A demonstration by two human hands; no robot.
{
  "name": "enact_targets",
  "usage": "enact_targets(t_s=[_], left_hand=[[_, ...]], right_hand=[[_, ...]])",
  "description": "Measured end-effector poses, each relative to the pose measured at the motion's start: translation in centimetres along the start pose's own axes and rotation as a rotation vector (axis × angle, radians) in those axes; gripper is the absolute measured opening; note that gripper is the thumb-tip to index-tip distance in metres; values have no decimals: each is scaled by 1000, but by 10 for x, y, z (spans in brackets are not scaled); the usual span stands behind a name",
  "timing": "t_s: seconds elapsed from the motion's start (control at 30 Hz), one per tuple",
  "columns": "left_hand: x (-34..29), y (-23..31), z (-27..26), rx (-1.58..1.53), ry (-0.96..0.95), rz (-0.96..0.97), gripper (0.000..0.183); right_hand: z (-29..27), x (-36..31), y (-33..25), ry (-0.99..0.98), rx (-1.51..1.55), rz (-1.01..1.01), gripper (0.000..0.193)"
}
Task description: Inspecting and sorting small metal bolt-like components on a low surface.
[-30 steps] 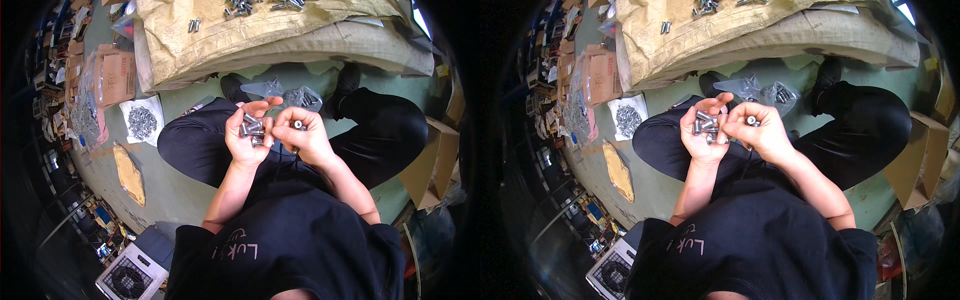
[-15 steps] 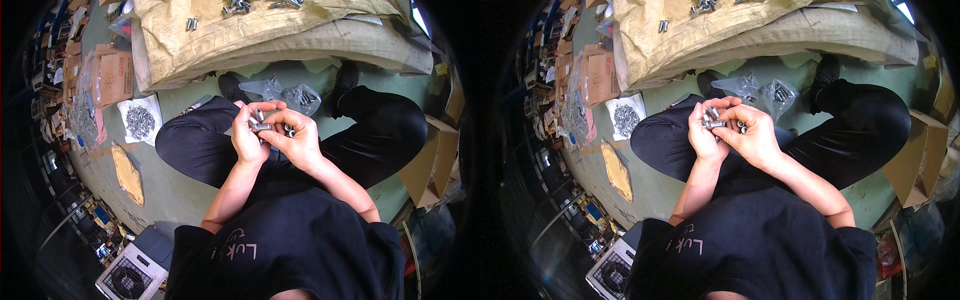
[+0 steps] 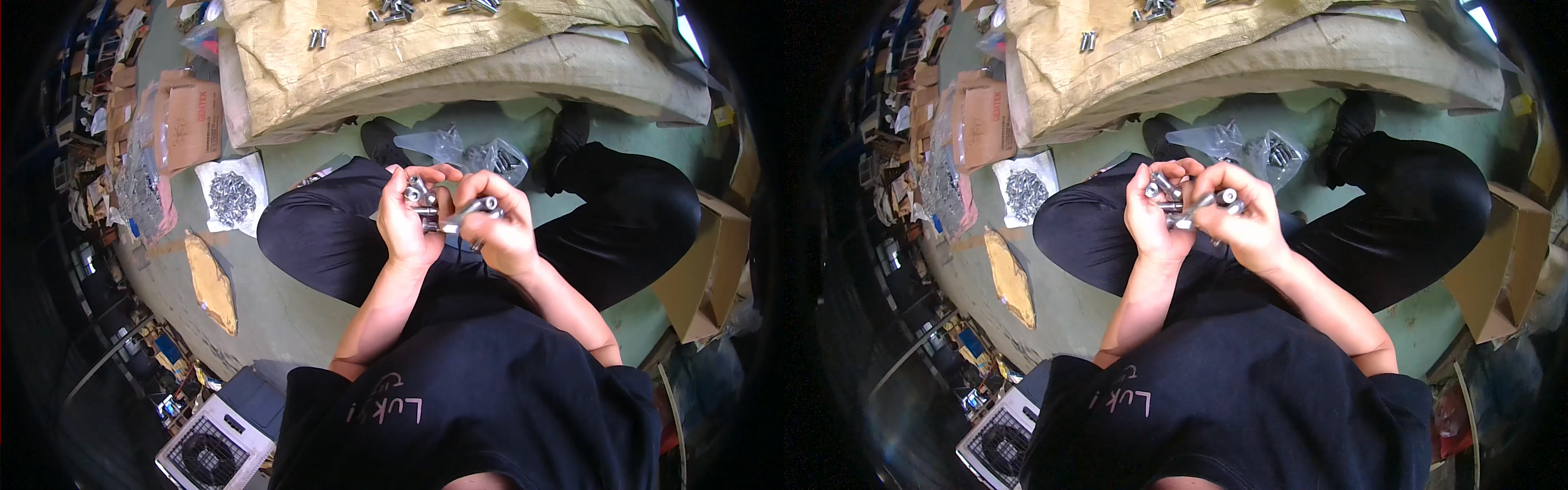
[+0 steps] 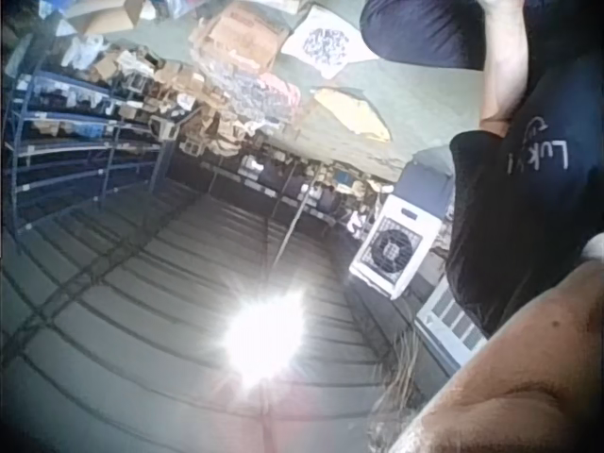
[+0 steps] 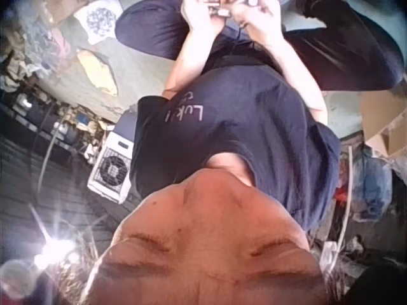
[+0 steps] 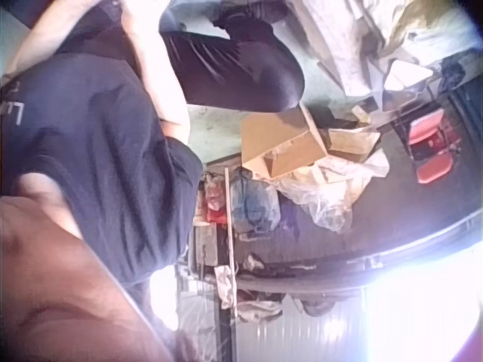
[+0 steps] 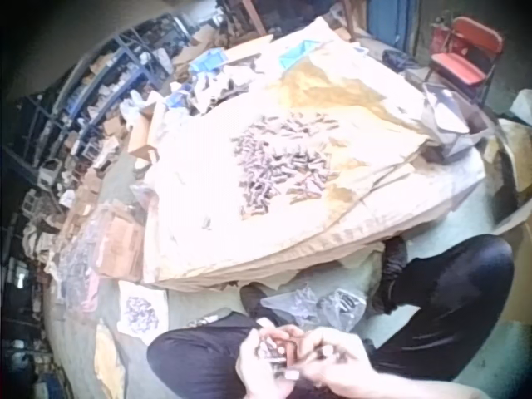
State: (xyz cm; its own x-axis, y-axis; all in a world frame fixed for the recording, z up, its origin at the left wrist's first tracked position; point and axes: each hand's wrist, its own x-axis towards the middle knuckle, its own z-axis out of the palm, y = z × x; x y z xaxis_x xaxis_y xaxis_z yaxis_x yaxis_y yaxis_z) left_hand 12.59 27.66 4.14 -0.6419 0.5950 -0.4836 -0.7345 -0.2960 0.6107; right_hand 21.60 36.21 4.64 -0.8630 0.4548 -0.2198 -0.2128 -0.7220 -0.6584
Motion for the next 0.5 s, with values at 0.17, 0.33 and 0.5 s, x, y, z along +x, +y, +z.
enact_targets(t_s=[0.17, 0.33, 0.5], left_hand=[[0, -2, -5, 227, -61, 166, 45], [-4, -3, 2, 694, -89, 550, 46], [-7, -1, 6, 779, -152, 631, 42]], right_hand=[[-2, -1, -1, -16, -167, 35, 20], [16, 2, 6, 79, -720, -371, 22], [9, 2, 8, 37, -758, -481, 20]])
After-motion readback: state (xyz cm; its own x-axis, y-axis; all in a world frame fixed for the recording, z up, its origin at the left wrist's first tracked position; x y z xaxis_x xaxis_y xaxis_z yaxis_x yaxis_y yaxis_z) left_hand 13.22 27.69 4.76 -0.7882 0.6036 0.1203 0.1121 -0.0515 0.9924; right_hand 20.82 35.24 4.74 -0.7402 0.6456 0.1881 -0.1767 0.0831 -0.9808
